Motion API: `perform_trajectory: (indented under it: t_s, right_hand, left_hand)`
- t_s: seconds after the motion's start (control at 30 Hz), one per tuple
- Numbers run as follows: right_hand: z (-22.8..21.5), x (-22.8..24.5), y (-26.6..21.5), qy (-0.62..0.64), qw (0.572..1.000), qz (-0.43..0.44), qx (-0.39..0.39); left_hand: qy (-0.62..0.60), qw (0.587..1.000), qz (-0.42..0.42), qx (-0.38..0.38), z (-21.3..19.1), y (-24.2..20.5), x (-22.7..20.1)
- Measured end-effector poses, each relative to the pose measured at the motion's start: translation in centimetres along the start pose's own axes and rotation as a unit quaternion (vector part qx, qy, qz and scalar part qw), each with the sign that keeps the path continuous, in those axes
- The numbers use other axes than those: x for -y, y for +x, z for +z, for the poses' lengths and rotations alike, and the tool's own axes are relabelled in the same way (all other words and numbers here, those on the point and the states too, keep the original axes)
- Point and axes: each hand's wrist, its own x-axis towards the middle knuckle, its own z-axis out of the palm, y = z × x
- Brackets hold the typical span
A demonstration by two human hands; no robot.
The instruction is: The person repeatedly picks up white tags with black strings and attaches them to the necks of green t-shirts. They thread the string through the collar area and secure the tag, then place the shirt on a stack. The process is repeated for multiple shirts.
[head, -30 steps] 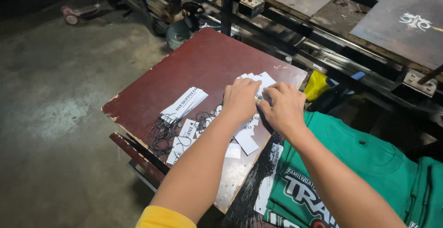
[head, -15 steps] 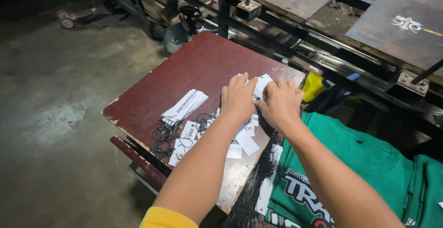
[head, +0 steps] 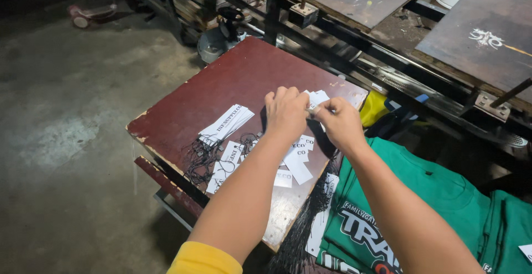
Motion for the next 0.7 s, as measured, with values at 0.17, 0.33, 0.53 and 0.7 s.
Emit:
perform_trajectory:
  t_s: [0.17, 0.33, 0.53, 0.7]
  right_hand:
    - [0.1, -1.1, 0.9, 0.165, 0.985, 0.052, -0.011]
    - [0.0, -0.8, 0.3, 0.215, 0.976, 0.041, -0.006]
    - [-0.7, -0.4, 0.0, 0.170, 0.985, 0.006, -0.011]
    - [-1.0, -0.2, -0.2, 0.013, 0.980, -0.193, -0.046]
  left_hand:
    - [-0.001, 1.000, -0.004, -0.014, -1.0, 0.1, 0.2]
    - [-0.016, 0.999, -0.002, -0.047, -1.2, 0.3, 0.7]
    - [-0.019, 0.999, 0.000, -0.048, -2.3, 0.1, 0.0]
    - [-0.027, 0.999, 0.035, -0.016, -3.8, -0.2, -1.0]
